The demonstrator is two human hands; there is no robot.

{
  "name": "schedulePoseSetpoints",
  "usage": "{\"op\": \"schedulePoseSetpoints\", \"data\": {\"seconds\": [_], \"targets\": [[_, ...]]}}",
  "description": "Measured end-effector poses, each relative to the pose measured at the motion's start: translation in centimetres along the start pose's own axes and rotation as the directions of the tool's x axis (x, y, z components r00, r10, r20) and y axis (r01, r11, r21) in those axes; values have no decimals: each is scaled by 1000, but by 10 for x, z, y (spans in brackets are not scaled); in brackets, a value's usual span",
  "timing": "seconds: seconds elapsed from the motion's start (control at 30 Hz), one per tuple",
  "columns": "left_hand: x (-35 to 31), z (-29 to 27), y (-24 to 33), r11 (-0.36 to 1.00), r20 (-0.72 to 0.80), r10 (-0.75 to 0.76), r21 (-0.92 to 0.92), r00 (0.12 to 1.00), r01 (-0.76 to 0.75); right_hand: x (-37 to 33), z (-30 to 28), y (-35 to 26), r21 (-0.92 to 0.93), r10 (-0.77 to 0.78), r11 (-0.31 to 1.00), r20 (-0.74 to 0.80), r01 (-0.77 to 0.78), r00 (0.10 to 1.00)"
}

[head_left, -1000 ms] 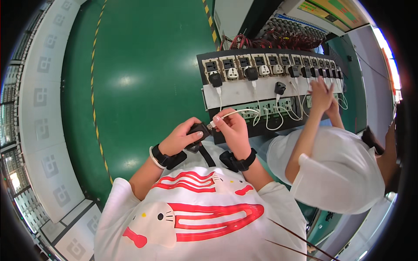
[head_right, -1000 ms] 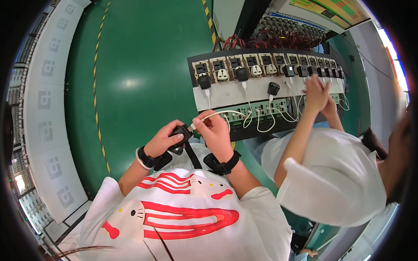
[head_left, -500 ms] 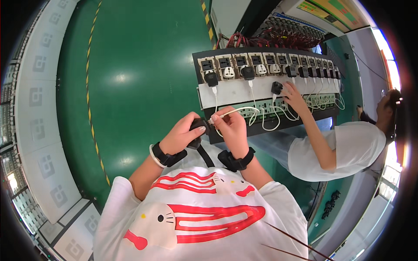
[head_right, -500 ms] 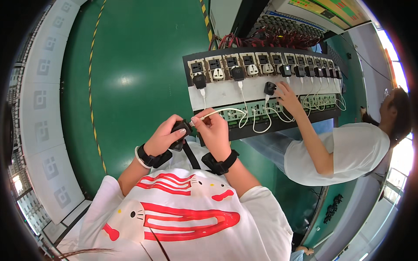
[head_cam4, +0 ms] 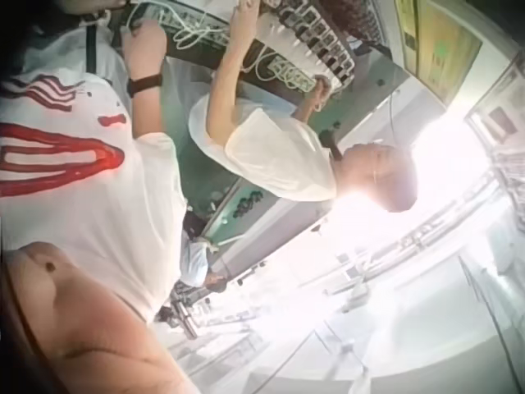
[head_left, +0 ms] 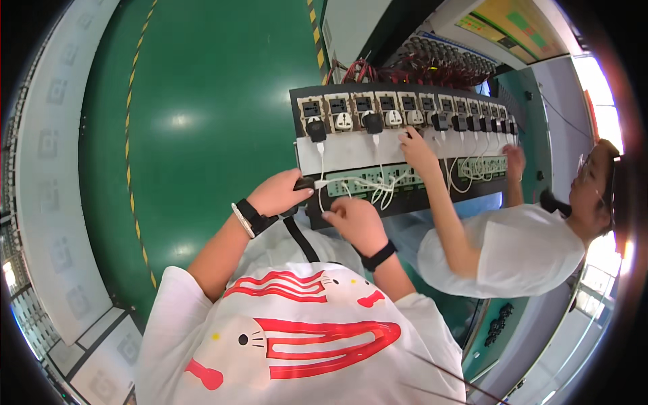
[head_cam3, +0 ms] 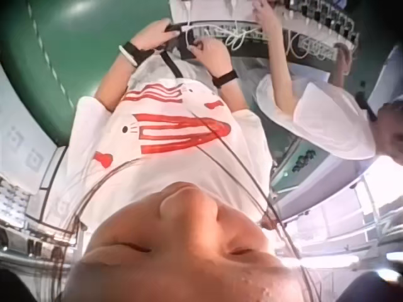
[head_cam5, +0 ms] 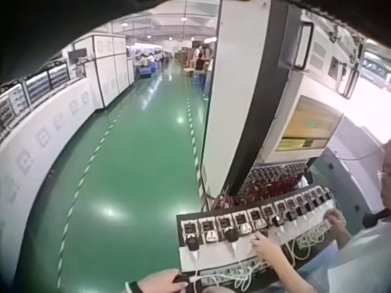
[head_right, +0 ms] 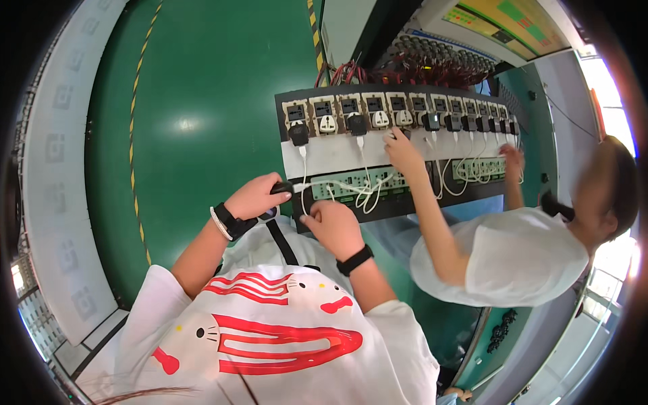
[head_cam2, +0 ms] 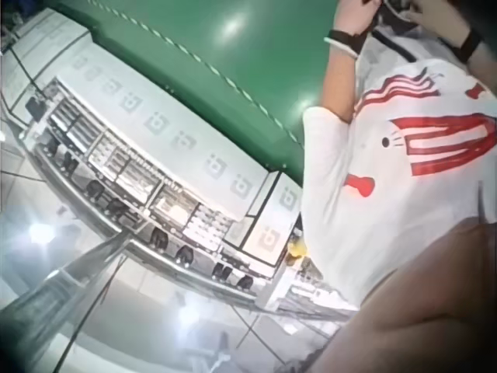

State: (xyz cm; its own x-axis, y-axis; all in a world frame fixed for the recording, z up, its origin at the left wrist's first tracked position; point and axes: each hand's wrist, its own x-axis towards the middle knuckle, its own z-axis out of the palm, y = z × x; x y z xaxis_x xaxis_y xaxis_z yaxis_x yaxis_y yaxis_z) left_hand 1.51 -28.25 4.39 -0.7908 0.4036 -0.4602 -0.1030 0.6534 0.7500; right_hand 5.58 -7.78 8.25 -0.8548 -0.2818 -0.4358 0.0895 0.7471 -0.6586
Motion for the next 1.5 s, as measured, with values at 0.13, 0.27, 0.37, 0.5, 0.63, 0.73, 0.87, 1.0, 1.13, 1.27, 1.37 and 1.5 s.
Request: {"op": "schedulePoseSetpoints", "data": {"seconds": [0.13, 0.27, 0.37, 0.5, 0.63, 0.73, 0.87, 1.0, 1.13, 1.27, 1.37, 1.5], "targets": [[4, 4, 2, 908, 189, 274, -375, 943, -189, 8, -3, -14, -323, -573, 796, -123, 513, 811], [6, 6, 1, 781, 45, 49, -625, 998, -10, 46, -3, 2, 91, -304, 949, 29, 301, 952], [-3, -1, -18, 595, -109, -198, -803, 974, 31, 86, 7, 31, 346, -97, 911, -351, 225, 931], [-16, -12, -58, 125, -3, -301, -991, 954, 36, 138, 15, 63, 398, 187, 916, -551, 60, 813], [-28, -5, -79, 36, -39, -217, -999, 975, -32, 150, 18, 61, -24, -65, 997, -700, 67, 711], [-35, 2, -84, -55, -34, -215, -997, 976, -47, 148, 13, 47, 1, 73, 996, -590, -90, 804], [-35, 7, -82, -117, -33, -170, -992, 985, -54, 153, 17, 27, -151, 75, 963, -646, -223, 760], [-27, 5, -75, -66, 8, -108, -998, 994, 1, 158, 22, 18, -110, 307, 902, -517, -417, 799], [-27, 2, -70, -71, 131, -41, -989, 991, 128, 135, 3, 24, -169, 159, 953, -435, -253, 886], [-30, 2, -76, -106, 190, -48, -977, 981, 184, 60, -2, 55, -112, -176, 984, -653, 136, 737], [-30, 3, -83, -111, 224, -118, -971, 967, 211, 18, -1, 93, 297, 177, 951, -752, 87, 634], [-21, 8, -82, -114, 237, -252, -970, 938, 215, -2, 3, 145, 575, 434, 818, -658, 38, 615]]}}
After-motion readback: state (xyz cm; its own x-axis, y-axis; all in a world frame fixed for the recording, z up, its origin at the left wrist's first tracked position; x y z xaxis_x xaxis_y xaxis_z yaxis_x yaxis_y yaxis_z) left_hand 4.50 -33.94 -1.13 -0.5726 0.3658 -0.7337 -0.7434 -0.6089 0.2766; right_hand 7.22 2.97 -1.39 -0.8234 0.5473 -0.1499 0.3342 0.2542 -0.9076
